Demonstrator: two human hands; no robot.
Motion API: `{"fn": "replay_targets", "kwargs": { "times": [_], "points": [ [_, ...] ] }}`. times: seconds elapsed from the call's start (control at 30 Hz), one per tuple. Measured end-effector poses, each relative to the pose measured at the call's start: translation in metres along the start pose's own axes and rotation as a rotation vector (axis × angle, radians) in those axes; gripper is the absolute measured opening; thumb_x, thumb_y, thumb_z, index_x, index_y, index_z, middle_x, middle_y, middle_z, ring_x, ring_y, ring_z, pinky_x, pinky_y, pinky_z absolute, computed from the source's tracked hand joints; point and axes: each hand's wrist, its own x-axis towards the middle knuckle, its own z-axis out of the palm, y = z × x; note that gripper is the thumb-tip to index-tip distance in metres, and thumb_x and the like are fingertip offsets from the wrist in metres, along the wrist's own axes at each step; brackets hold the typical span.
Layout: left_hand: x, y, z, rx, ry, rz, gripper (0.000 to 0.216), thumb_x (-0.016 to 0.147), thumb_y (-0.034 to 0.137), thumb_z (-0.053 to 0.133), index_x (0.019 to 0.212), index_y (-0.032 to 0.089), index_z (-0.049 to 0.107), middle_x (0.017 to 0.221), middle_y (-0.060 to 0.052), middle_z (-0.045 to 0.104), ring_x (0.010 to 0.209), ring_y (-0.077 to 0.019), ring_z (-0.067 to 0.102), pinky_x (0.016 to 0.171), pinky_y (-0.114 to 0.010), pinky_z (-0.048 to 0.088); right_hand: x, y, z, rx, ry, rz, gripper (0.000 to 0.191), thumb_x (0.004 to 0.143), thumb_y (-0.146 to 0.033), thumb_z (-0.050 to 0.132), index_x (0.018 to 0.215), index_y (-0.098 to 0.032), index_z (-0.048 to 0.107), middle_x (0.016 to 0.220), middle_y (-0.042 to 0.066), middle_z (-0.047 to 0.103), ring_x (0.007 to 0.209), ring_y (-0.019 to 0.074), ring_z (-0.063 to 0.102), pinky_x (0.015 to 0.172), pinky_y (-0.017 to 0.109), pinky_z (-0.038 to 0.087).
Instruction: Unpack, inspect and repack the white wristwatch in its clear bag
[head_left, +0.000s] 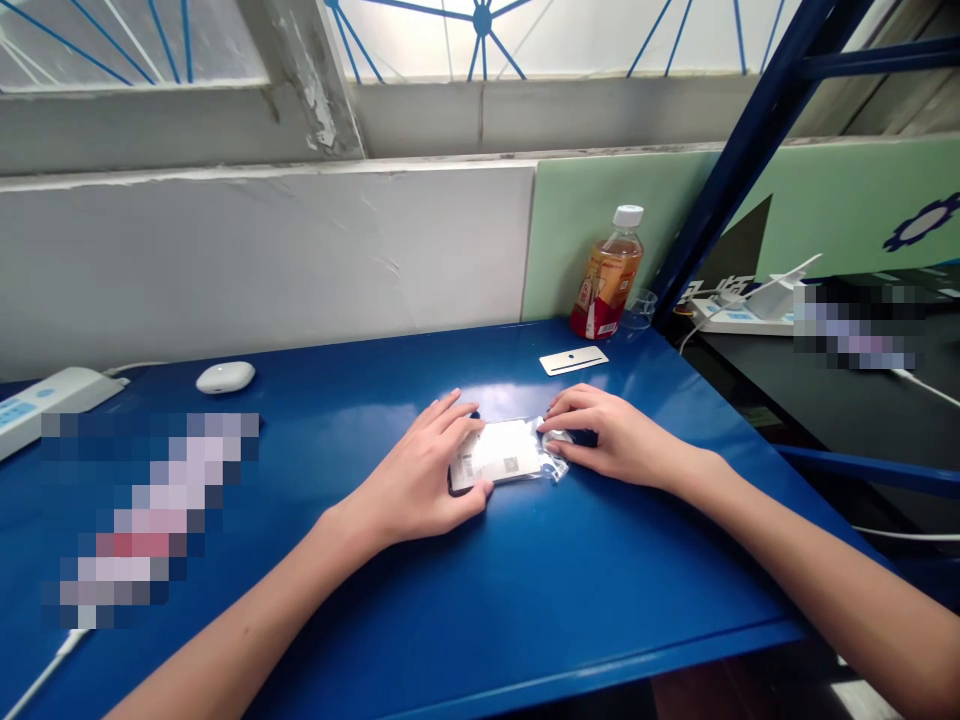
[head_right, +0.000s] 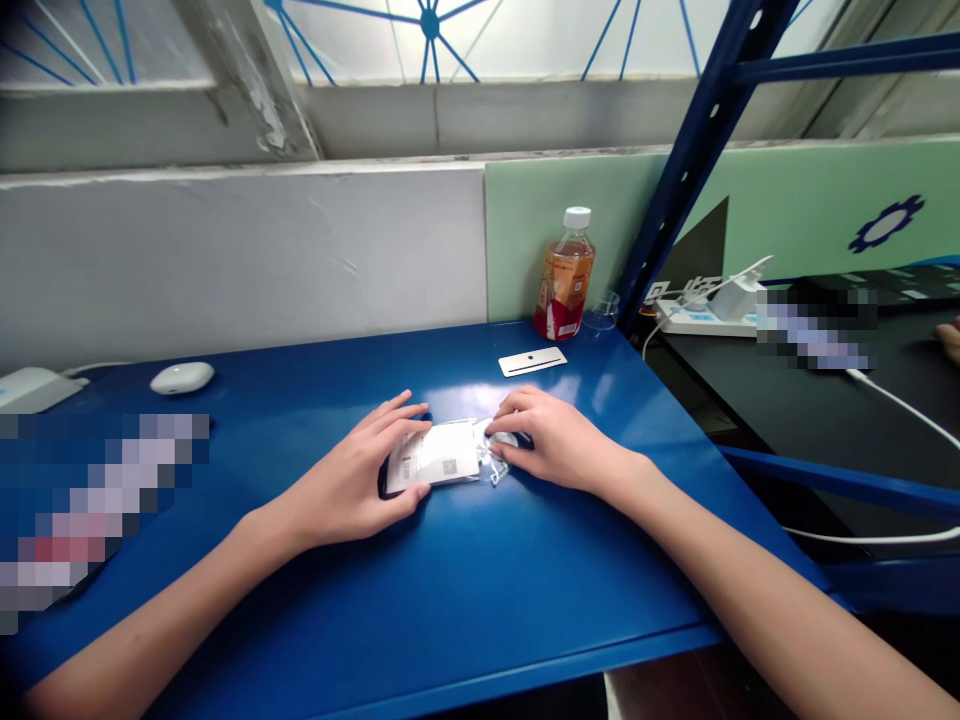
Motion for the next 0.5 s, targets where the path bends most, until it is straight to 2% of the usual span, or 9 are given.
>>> {"fn": "replay_targets", "kwargs": {
  "times": [0.13,0.2,0.3,0.5],
  "points": [
    [0.003,0.000,0.004,0.003,-0.026,-0.068,0.071,0.085,0.059,0.062,0.139,0.014,0.049,0.153,-0.019,0.041,0.148,-0.0394,0.021,0.115,-0.058,0.031,0.000,-0.003,0.000,-0.038,-0.024,-0.017,0.029,0.090,-0.037,0.065,0.113,-0.021,0.073,0.106,0.011,0.067,0.105,0.0274,0.061,0.090,0.043,0.054],
    [0.004,-0.001,0.006,-0.003,-0.049,-0.074,0.073,0.086,0.063,0.060,0.139,0.015,0.050,0.154,-0.018,0.040,0.149,-0.0392,0.020,0.115,-0.058,0.032,0.000,-0.004,0.000,-0.060,-0.014,-0.025,0.032,0.088,-0.040,0.068,0.112,-0.020,0.074,0.106,0.012,0.066,0.107,0.0286,0.059,0.091,0.045,0.053],
    [0.005,-0.002,0.008,-0.014,-0.041,-0.049,0.062,0.089,0.060,0.058,0.134,0.017,0.055,0.152,-0.015,0.044,0.149,-0.0377,0.021,0.116,-0.057,0.031,0.001,-0.005,0.002,-0.066,0.024,-0.033,0.029,0.085,-0.039,0.072,0.108,-0.022,0.075,0.107,0.011,0.065,0.110,0.0300,0.056,0.093,0.047,0.052],
    [0.006,0.000,0.010,-0.013,0.006,0.030,0.054,0.094,0.050,0.057,0.136,0.016,0.050,0.143,-0.014,0.053,0.146,-0.0329,0.031,0.119,-0.054,0.027,0.001,-0.003,0.014,0.068,0.088,-0.036,0.022,0.084,-0.029,0.073,0.105,-0.021,0.075,0.121,0.012,0.064,0.123,0.0308,0.052,0.102,0.051,0.048]
  ]
}}
